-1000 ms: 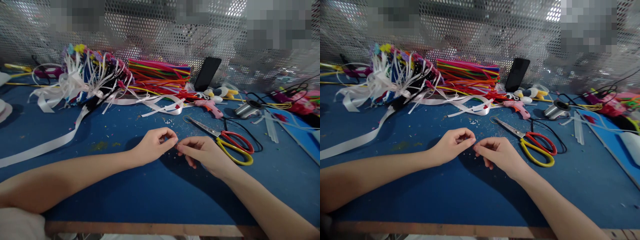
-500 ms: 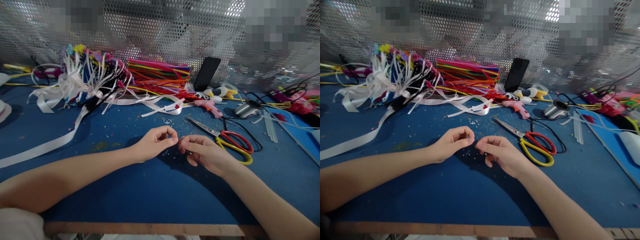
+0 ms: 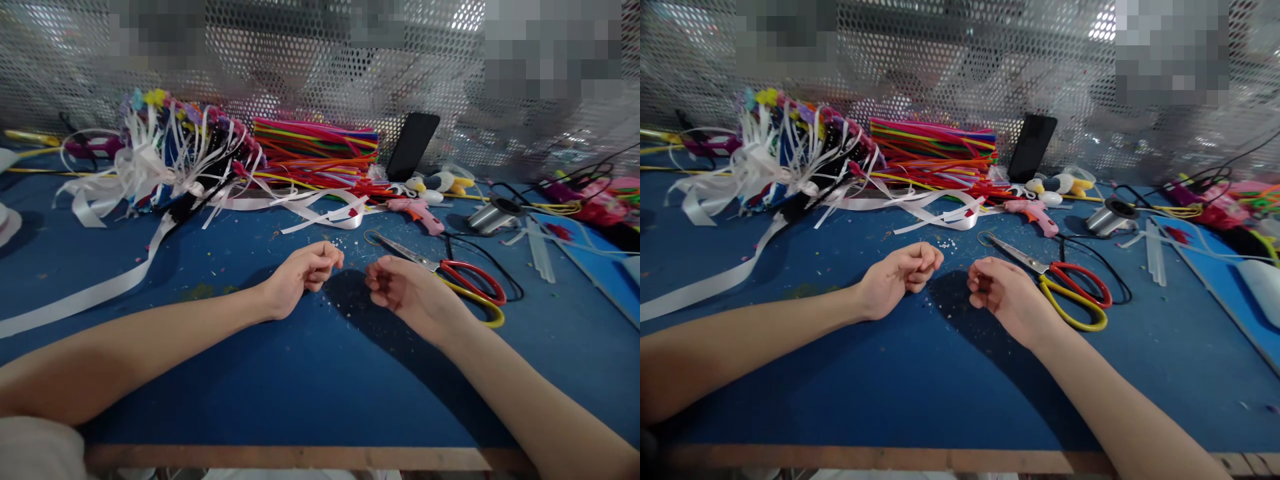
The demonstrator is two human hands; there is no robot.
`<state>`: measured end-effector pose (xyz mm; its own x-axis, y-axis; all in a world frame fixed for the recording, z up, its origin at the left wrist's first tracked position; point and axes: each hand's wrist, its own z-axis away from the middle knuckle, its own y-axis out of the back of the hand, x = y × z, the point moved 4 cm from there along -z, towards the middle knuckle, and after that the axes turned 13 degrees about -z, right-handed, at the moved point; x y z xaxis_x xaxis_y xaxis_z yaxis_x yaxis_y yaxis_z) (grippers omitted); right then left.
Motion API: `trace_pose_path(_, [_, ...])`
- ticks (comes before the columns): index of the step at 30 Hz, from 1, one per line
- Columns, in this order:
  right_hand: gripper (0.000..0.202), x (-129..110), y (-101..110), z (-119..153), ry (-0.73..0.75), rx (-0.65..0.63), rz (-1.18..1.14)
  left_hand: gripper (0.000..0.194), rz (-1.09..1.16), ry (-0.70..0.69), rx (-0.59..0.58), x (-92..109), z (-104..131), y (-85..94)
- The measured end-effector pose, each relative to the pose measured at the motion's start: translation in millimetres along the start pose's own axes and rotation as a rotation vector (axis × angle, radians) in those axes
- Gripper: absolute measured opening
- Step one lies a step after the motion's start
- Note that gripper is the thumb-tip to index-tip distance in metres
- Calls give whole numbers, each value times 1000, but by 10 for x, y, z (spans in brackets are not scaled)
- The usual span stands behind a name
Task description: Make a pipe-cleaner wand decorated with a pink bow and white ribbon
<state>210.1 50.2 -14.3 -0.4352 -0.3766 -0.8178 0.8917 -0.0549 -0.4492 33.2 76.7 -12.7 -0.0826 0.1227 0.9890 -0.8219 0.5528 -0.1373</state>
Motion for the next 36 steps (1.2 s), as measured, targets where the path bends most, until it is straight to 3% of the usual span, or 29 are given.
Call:
trace_pose_path(5, [15, -165, 39, -17, 268, 15, -88, 20, 7, 26, 52, 6, 2, -5])
trace_pose_path(9, [16, -283, 33, 38, 358, 5, -210, 18, 8, 42, 86, -3, -5, -4])
trace_pose_path(11, [20, -318, 31, 64, 404, 16, -138, 18, 16, 47, 104, -3, -7, -1])
trace_pose_path(14, [22, -349, 31, 102, 574, 42, 169, 19, 30, 50, 117, -2, -14, -2])
trace_pose_path(17, [12, -330, -15, 144, 802, 49, 706, 19, 30, 54, 126, -13, -26, 1])
trace_pose_path(19, [17, -270, -76, 155, 910, -30, 1063, 20, 29, 45, 127, -28, -33, 6])
trace_pose_path(21, [23, -213, -112, 153, 969, -118, 1268, 22, 40, 29, 127, -46, -35, 15])
trace_pose_path(26, [23, -224, -112, 147, 997, -125, 1309, 29, 29, 1, 146, -82, -35, 34])
trace_pose_path(36, [16, -313, -7, 161, 846, 110, 976, 30, -8, -34, 204, -77, -57, 36])
